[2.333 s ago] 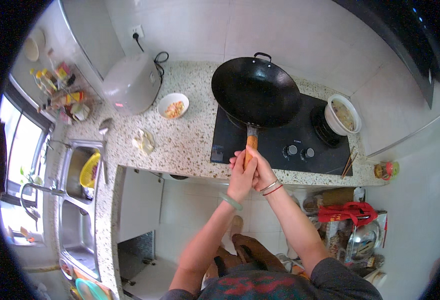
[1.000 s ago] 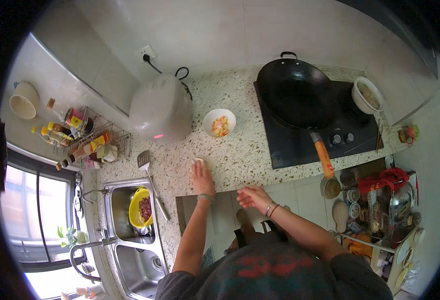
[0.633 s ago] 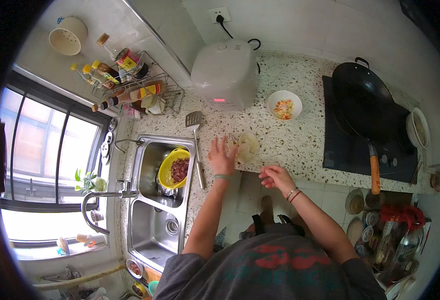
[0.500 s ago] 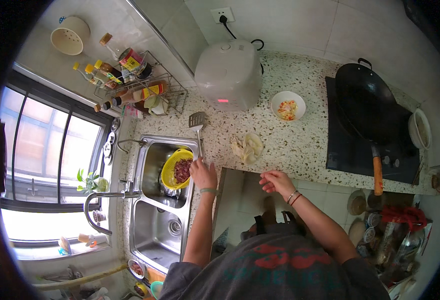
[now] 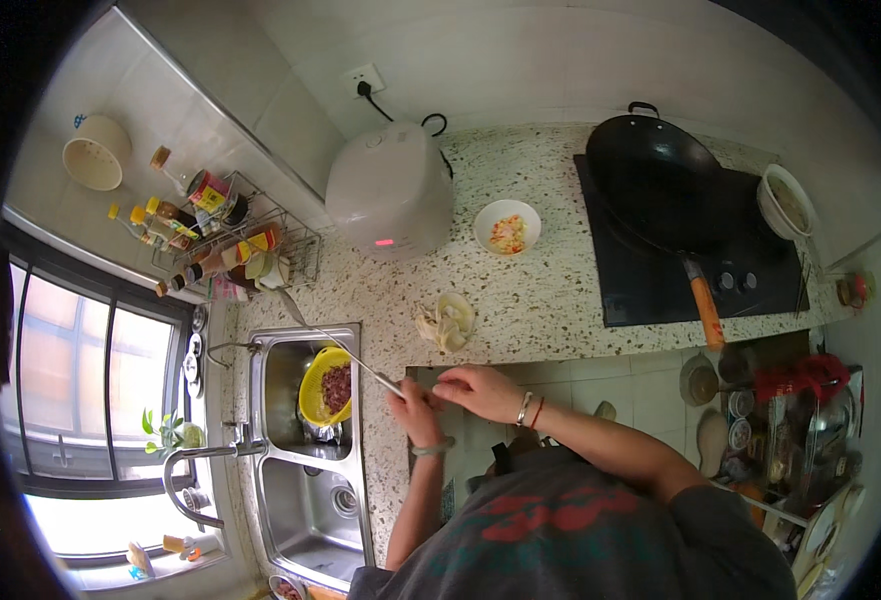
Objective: The person stir-fries chopped meat in a wok on a gas stove using a spatula. They then transfer the cooked meat into a yellow strainer in the sink, rinse it with water, and return the wok to the stove.
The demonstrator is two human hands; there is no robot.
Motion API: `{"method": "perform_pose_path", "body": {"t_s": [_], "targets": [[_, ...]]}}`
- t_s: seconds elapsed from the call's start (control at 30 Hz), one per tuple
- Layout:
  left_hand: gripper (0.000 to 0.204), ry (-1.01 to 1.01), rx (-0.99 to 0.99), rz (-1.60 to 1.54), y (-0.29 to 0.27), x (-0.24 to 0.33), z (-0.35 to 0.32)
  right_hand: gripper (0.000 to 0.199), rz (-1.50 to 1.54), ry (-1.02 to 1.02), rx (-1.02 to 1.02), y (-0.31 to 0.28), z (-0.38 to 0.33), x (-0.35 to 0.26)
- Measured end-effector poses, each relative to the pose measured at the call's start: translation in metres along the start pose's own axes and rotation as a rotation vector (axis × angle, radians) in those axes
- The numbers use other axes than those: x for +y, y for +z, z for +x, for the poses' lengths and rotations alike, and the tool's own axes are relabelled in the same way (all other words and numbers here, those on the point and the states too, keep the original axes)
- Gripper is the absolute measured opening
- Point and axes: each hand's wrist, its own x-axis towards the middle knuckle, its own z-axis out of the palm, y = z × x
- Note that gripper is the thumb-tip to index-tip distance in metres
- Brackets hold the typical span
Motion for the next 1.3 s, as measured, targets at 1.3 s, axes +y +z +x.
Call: {"method": "perform_pose_path", "body": {"t_s": [1.3], "targets": [[0.038,-0.781,-0.989,-0.087,0.353,0.028,-0.184,0.016,-1.159,0.371,0.324,-0.456,-0.168,-0.01]]}}
